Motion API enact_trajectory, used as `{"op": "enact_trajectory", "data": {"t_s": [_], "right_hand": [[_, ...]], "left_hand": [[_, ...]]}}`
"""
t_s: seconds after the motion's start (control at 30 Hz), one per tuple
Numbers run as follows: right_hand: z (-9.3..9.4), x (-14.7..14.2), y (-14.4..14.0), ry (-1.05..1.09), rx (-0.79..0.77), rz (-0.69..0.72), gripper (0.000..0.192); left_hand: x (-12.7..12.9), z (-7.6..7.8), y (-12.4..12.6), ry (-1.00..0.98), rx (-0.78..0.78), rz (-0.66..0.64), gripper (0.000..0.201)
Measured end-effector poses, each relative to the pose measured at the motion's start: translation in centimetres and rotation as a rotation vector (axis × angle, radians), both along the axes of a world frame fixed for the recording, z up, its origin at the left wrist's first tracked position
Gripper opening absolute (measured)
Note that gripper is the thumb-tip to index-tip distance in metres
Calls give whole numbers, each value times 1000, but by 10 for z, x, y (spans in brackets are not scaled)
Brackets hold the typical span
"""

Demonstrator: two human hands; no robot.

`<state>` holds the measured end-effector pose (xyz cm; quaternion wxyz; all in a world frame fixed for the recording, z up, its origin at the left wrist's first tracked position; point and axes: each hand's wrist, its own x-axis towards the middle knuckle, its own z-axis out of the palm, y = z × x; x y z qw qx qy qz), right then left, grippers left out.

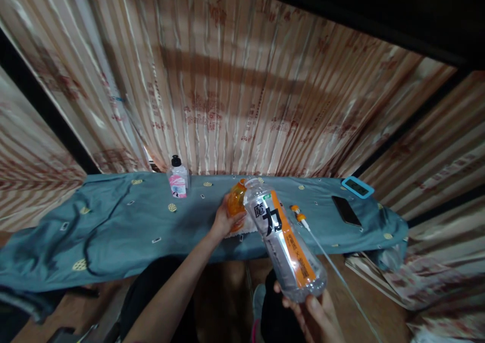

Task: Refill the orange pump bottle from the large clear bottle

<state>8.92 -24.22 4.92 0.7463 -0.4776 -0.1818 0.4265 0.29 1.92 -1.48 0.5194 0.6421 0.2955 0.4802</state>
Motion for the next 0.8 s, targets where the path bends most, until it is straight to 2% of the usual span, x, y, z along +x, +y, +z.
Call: {"op": "enact_trajectory", "data": {"t_s": [0.1, 0.33, 0.63, 0.8], "right_hand": [[-5, 3, 0, 17, 20, -26, 43], [-14, 11, 4, 51, 57, -2, 40], [6, 3, 2, 37, -2, -39, 40], [10, 0, 2, 27, -14, -27, 39]], "left_hand": [[1, -2, 1, -59, -13, -70, 60], [4, 1, 0, -149, -123, -97, 57], [3, 2, -1, -115, -58, -52, 52], [5, 2, -1, -104, -112, -44, 56]]}}
